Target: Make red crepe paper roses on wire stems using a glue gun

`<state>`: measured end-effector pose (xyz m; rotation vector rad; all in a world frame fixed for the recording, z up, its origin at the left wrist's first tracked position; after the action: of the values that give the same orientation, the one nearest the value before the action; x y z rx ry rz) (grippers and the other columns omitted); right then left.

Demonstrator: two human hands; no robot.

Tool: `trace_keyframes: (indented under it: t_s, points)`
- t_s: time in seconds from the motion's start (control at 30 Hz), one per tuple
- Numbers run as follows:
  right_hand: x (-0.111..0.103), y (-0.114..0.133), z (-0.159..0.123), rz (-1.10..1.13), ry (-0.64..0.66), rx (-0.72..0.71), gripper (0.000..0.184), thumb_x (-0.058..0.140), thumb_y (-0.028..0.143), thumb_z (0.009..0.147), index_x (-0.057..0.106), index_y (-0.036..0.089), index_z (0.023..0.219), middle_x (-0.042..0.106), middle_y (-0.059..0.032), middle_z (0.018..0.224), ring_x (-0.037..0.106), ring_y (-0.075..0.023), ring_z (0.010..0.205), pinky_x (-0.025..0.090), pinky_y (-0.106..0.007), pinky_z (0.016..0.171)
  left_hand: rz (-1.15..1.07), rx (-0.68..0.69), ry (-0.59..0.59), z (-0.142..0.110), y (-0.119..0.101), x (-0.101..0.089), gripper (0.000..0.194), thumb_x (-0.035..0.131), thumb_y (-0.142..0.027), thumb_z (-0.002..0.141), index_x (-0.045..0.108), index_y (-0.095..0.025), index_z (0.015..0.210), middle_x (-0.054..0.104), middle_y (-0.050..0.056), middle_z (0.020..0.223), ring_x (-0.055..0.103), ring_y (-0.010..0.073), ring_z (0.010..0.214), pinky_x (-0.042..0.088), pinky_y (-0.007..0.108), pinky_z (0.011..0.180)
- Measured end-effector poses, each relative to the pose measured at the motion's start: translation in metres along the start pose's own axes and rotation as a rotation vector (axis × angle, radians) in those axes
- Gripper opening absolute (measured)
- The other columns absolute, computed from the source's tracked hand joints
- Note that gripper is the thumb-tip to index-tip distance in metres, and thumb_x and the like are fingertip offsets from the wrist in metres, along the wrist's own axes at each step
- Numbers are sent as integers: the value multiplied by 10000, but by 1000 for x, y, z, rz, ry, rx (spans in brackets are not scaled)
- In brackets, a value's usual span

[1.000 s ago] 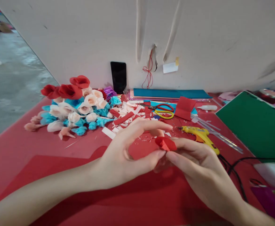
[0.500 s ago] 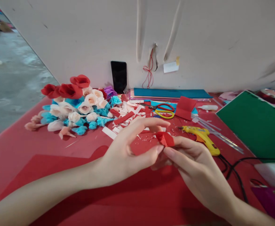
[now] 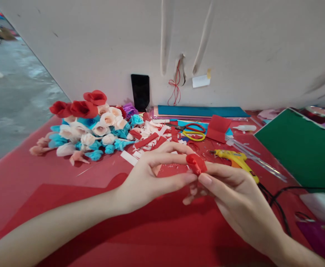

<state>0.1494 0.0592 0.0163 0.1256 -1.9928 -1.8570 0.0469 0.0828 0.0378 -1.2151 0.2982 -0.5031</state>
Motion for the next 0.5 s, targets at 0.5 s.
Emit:
trace_keyframes:
  t_s: [0.5]
  points:
    - [0,0,1,-69,23,13,119,580,241,827,675,195,773,650,13,709,631,-92,595,513,-182,611,-301,-87,-1,0,9,7,129,622,-122,761,721,-182,817,509,28,947,584,98,689,572,235,593]
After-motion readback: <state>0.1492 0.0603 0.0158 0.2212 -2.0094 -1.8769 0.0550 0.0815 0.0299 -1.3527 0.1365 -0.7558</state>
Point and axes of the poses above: each hand's wrist, its own z-axis towards the middle knuckle, its own x-axis out of the palm, y = z × x, the point moved 8 cm from there along z, towards the middle knuckle
